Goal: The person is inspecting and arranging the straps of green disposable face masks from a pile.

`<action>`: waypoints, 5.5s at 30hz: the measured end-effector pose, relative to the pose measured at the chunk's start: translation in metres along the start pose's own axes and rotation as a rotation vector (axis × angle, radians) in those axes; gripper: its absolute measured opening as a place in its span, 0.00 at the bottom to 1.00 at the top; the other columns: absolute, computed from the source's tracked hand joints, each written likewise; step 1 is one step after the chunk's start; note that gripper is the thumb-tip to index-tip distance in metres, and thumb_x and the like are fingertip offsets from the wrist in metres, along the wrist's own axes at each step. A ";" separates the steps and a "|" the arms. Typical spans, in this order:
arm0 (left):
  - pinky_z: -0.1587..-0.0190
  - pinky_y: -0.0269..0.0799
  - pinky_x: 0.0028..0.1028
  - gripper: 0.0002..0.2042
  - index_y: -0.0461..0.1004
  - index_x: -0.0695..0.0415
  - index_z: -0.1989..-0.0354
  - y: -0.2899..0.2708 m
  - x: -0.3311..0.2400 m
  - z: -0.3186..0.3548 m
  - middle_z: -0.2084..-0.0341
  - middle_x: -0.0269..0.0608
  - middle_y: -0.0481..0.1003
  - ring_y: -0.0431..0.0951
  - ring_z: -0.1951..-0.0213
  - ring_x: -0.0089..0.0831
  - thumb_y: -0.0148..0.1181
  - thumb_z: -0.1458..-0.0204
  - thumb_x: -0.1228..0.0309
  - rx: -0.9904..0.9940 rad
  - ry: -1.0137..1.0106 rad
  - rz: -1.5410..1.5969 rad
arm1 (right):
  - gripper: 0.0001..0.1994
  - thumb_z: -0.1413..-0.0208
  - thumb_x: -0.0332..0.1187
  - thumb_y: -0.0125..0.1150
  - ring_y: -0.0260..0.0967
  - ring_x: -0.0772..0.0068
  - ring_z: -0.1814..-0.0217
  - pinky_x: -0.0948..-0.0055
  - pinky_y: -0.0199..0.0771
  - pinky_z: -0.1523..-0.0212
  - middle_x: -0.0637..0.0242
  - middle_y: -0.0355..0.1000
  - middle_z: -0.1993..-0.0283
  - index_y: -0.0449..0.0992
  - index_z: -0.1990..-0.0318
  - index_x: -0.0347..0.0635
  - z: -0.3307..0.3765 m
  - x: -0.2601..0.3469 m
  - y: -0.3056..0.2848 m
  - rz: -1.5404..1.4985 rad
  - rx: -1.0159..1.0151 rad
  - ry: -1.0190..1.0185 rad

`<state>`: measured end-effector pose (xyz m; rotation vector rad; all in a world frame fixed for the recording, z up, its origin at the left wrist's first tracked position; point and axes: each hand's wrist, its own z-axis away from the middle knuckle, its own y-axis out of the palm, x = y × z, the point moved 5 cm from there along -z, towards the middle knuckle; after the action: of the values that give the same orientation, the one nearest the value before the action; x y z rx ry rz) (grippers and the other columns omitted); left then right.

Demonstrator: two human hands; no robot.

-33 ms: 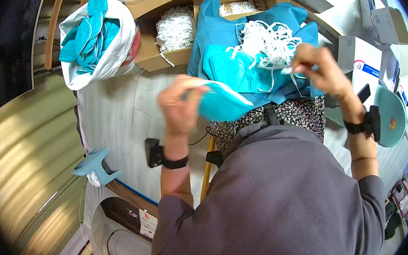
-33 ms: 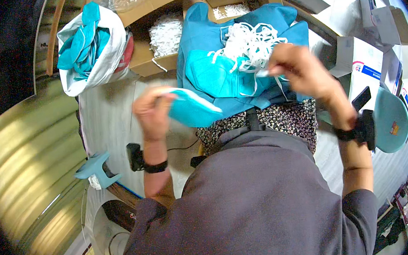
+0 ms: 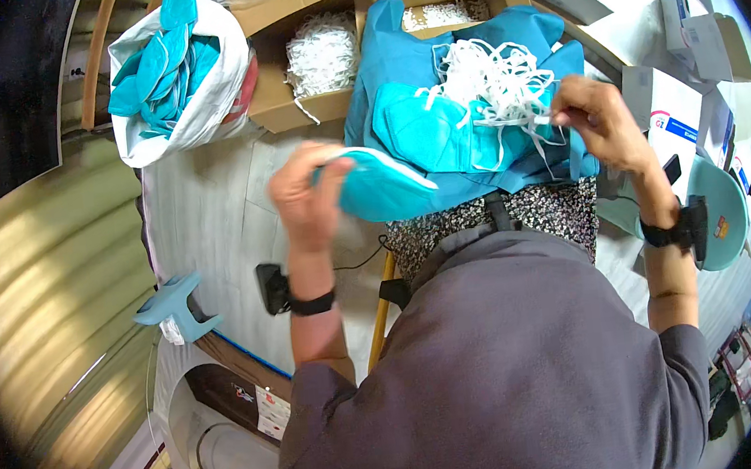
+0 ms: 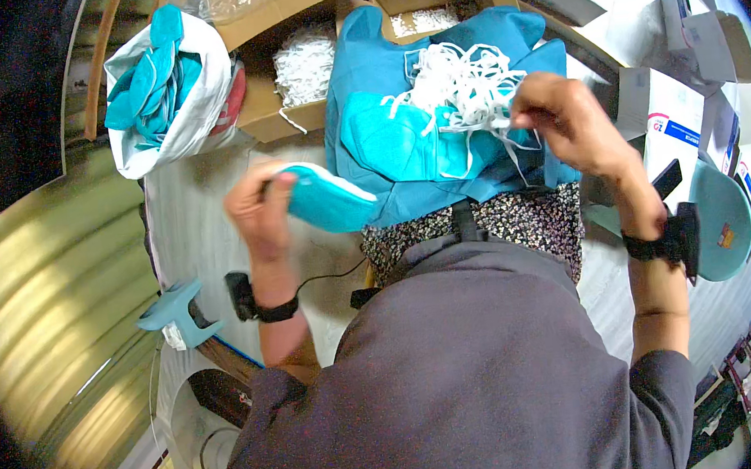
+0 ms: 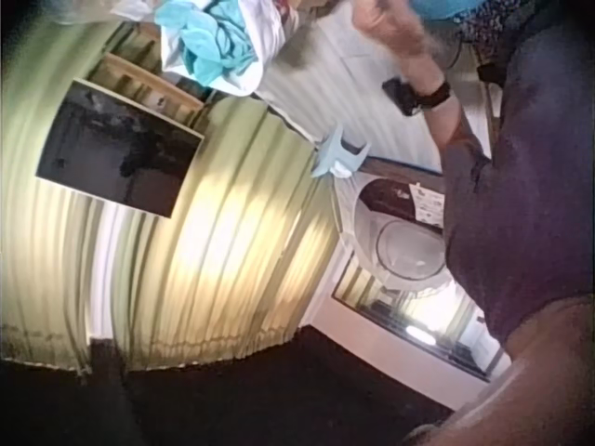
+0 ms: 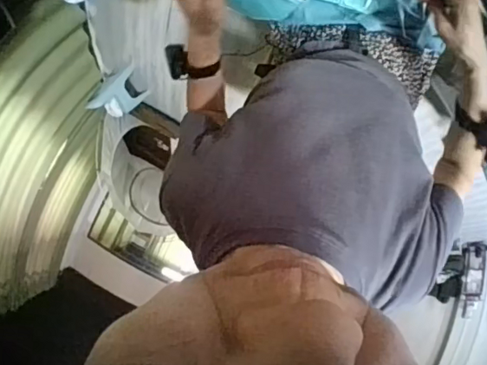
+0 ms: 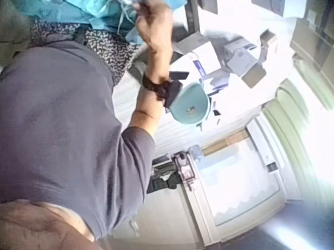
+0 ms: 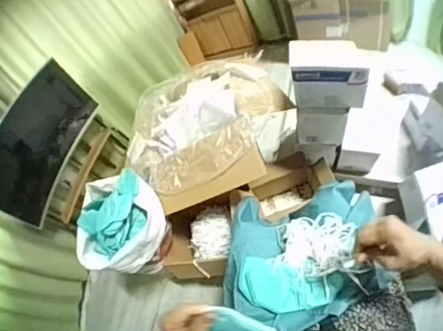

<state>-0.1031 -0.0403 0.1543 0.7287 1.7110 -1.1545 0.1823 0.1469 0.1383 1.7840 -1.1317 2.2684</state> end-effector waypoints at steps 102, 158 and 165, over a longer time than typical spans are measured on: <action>0.71 0.76 0.28 0.13 0.77 0.60 0.67 0.119 -0.063 0.033 0.65 0.39 0.77 0.79 0.68 0.33 0.62 0.66 0.78 0.470 0.693 -0.190 | 0.02 0.42 0.23 0.56 0.66 0.81 0.68 0.78 0.68 0.66 0.67 0.71 0.70 0.70 0.67 0.35 -0.011 0.032 0.072 -0.393 0.151 0.048; 0.68 0.72 0.34 0.10 0.75 0.59 0.66 0.061 -0.012 -0.033 0.66 0.44 0.78 0.79 0.70 0.40 0.69 0.55 0.73 0.183 0.193 -0.333 | 0.07 0.53 0.27 0.64 0.73 0.47 0.63 0.58 0.73 0.63 0.56 0.74 0.66 0.76 0.65 0.41 -0.067 0.027 0.107 0.087 -0.151 -0.170; 0.71 0.69 0.35 0.08 0.77 0.60 0.66 0.087 -0.013 -0.051 0.73 0.45 0.76 0.75 0.74 0.42 0.66 0.51 0.70 0.324 0.276 -0.375 | 0.08 0.54 0.24 0.63 0.72 0.49 0.66 0.60 0.72 0.66 0.57 0.73 0.68 0.75 0.65 0.39 -0.053 0.053 0.049 0.065 -0.081 -0.254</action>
<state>-0.0426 0.0406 0.1402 0.8124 1.9700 -1.6821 0.0983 0.1201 0.1550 2.0757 -1.3178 2.0378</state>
